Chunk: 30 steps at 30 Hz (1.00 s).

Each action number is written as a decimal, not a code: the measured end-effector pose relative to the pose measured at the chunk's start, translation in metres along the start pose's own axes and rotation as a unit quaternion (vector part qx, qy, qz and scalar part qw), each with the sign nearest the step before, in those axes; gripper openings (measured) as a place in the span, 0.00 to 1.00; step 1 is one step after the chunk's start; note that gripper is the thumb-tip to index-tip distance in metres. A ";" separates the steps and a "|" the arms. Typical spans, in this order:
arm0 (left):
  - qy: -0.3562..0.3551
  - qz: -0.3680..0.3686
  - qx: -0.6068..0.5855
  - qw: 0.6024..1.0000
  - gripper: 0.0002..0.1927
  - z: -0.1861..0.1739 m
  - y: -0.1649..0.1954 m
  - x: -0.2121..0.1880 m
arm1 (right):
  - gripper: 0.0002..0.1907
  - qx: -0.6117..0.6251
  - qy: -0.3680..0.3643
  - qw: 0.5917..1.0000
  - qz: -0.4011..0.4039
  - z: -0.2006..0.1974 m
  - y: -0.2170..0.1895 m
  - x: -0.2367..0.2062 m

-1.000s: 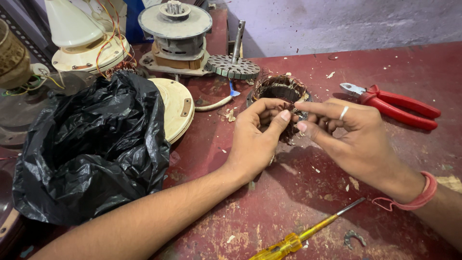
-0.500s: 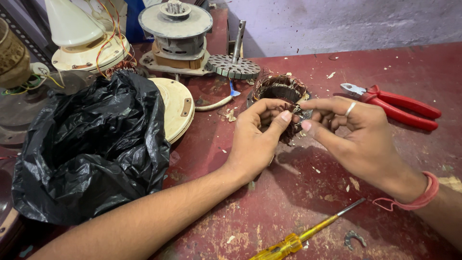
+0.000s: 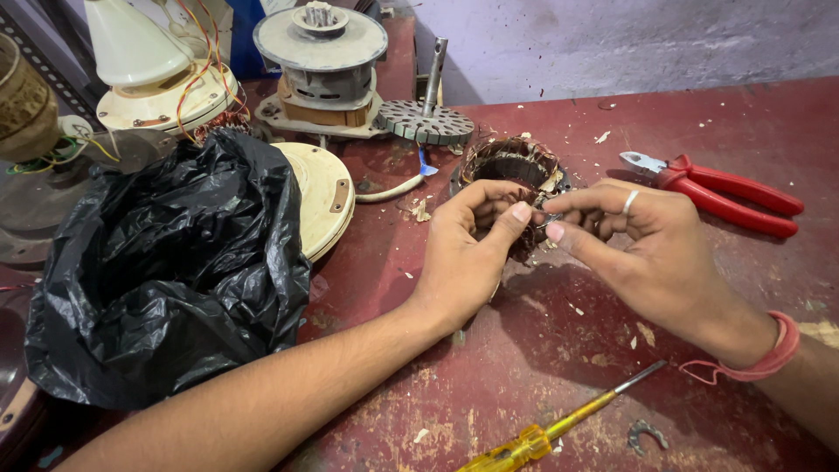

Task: The person removes copper wire from a motor stator by hand, pulling and separating strands from the laminated core. The work is performed on a cluttered workbench with other motor parts and tools nearby.

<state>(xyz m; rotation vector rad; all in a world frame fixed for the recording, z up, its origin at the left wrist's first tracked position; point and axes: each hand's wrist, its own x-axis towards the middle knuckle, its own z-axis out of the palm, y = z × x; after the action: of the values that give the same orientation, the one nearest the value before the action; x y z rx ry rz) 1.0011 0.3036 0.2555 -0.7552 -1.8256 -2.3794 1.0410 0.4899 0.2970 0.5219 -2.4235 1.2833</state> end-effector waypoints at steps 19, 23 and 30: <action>-0.008 -0.022 -0.016 1.000 0.10 -0.003 -0.002 0.002 | 0.15 -0.003 0.002 1.000 -0.026 -0.002 0.000 0.002; -0.015 0.014 -0.030 0.999 0.09 -0.005 -0.002 0.003 | 0.09 -0.063 0.000 0.997 -0.041 -0.002 0.000 0.003; -0.011 -0.036 -0.007 0.999 0.09 -0.005 -0.001 0.003 | 0.18 0.048 0.007 0.999 -0.020 0.000 -0.002 0.002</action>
<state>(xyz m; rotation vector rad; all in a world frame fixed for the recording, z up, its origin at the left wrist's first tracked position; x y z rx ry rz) 0.9962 0.3000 0.2550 -0.7309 -1.8782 -2.4384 1.0400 0.4886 0.2999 0.5838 -2.3367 1.3872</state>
